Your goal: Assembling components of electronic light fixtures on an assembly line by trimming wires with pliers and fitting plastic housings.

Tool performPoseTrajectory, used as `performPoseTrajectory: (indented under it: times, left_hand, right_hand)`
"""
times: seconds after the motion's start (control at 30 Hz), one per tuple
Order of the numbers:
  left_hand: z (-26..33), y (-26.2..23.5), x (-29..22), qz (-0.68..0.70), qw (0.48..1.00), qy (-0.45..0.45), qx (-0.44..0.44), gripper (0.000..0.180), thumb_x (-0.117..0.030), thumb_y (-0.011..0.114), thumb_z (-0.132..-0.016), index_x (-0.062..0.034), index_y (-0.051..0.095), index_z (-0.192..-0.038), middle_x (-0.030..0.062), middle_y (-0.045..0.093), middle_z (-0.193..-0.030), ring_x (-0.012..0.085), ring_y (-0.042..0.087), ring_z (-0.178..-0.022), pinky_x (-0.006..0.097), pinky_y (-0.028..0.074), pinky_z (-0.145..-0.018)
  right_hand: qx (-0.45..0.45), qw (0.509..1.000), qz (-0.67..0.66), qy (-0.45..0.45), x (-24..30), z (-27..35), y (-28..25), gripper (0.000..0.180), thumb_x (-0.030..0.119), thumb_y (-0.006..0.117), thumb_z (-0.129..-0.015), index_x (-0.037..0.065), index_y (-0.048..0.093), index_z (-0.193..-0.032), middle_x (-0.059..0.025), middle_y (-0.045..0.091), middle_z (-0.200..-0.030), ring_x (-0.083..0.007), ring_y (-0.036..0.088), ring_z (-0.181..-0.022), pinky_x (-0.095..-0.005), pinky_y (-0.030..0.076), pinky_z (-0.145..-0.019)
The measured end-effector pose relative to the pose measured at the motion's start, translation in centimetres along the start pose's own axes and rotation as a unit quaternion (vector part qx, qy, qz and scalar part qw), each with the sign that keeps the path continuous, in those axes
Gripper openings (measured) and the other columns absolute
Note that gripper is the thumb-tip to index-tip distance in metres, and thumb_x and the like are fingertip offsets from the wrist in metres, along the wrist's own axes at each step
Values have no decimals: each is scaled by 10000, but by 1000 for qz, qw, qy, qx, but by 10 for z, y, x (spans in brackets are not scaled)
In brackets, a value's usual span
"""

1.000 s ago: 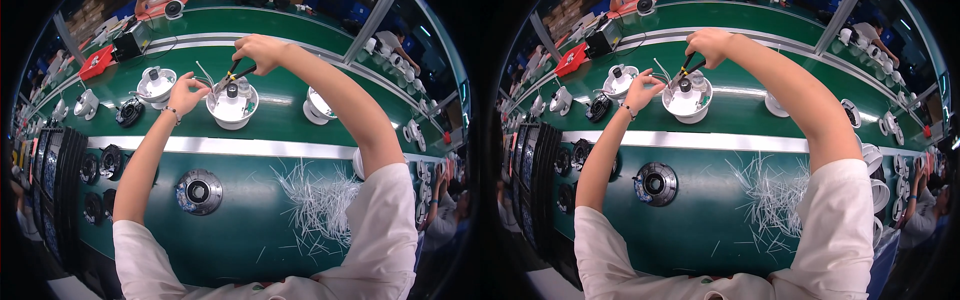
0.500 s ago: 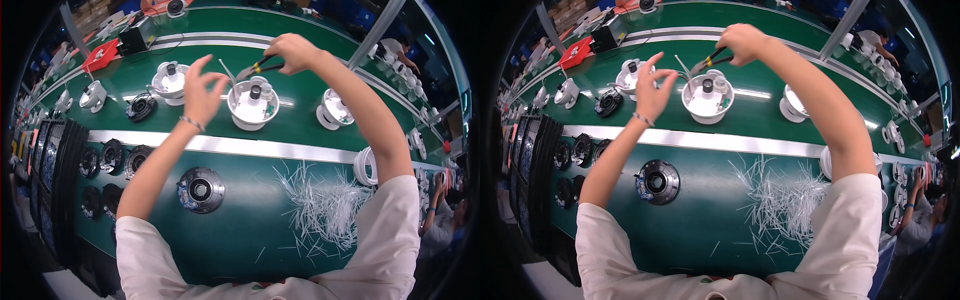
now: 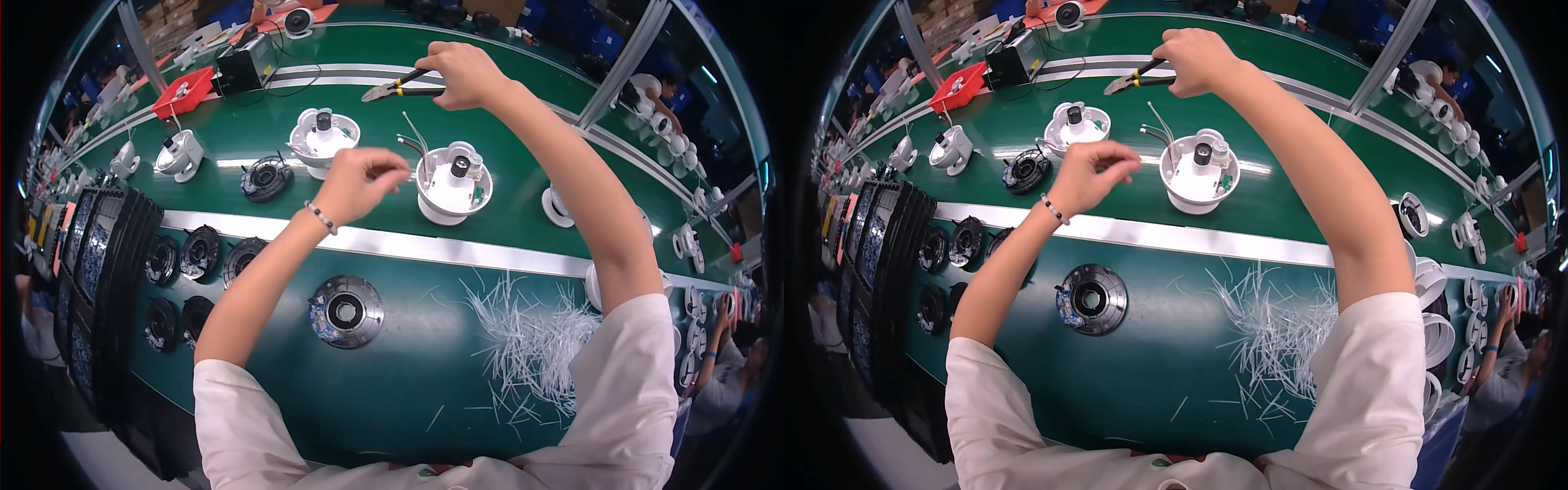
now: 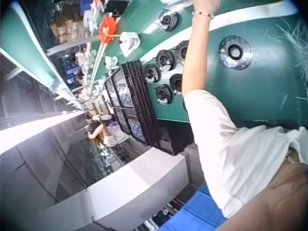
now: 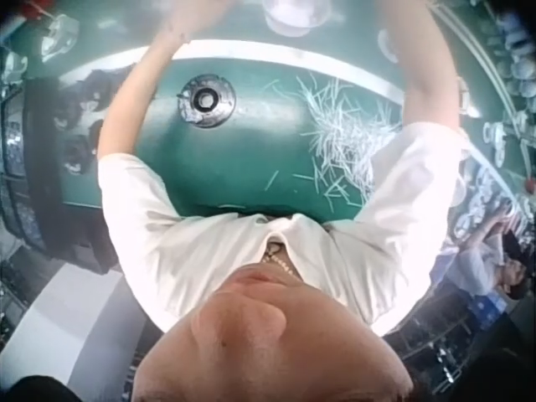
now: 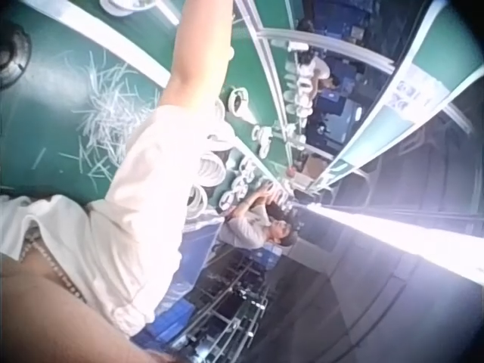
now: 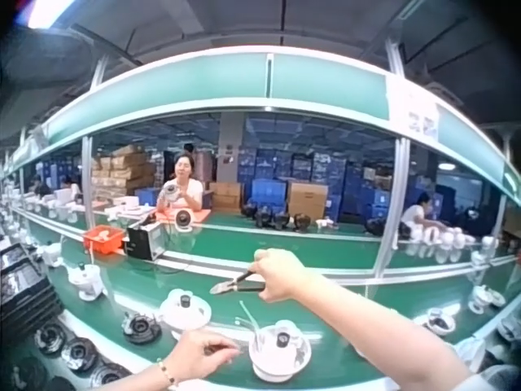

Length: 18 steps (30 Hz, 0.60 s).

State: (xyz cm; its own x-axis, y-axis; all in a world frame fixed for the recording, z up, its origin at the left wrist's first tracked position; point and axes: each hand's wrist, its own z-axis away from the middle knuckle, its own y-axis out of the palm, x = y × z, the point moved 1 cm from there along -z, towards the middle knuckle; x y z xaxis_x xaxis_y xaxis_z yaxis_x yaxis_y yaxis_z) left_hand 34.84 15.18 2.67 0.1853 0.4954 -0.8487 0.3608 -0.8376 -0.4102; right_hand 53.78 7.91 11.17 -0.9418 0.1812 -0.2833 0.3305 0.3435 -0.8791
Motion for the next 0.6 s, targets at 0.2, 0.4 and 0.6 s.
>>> performPoseTrajectory:
  times: [0.2, 0.4, 0.6]
  left_hand:
    - [39, 60, -23, -131, 945, 171, 246, 483, 73, 502, -667, -58, 502, -1132, 162, 594, -952, 295, 587, -833, 331, 461, -716]
    - [-21, -7, -9, -243, 943, 187, -127, 218, 33, 496, -709, -19, 563, -909, 139, 598, -767, 254, 600, -705, 332, 483, -620]
    - [-46, -46, 59, -460, 878, -90, -94, 152, -106, 584, -663, -62, 621, -803, 160, 605, -800, 304, 582, -775, 381, 474, -695]
  right_hand:
    - [16, 1000, -10, -3, 6, -5, 2, 446, 114, 678, -517, 79, 613, -957, -78, 524, -810, -250, 540, -797, -344, 454, -677]
    - [68, 998, 10, 15, 12, -2, 5, 405, 132, 672, -515, 75, 623, -913, -94, 539, -834, -262, 544, -818, -354, 461, -689]
    - [141, 988, -33, 56, 31, 0, 19, 260, 190, 644, -502, 65, 626, -730, -117, 590, -743, -272, 589, -748, -355, 490, -646]
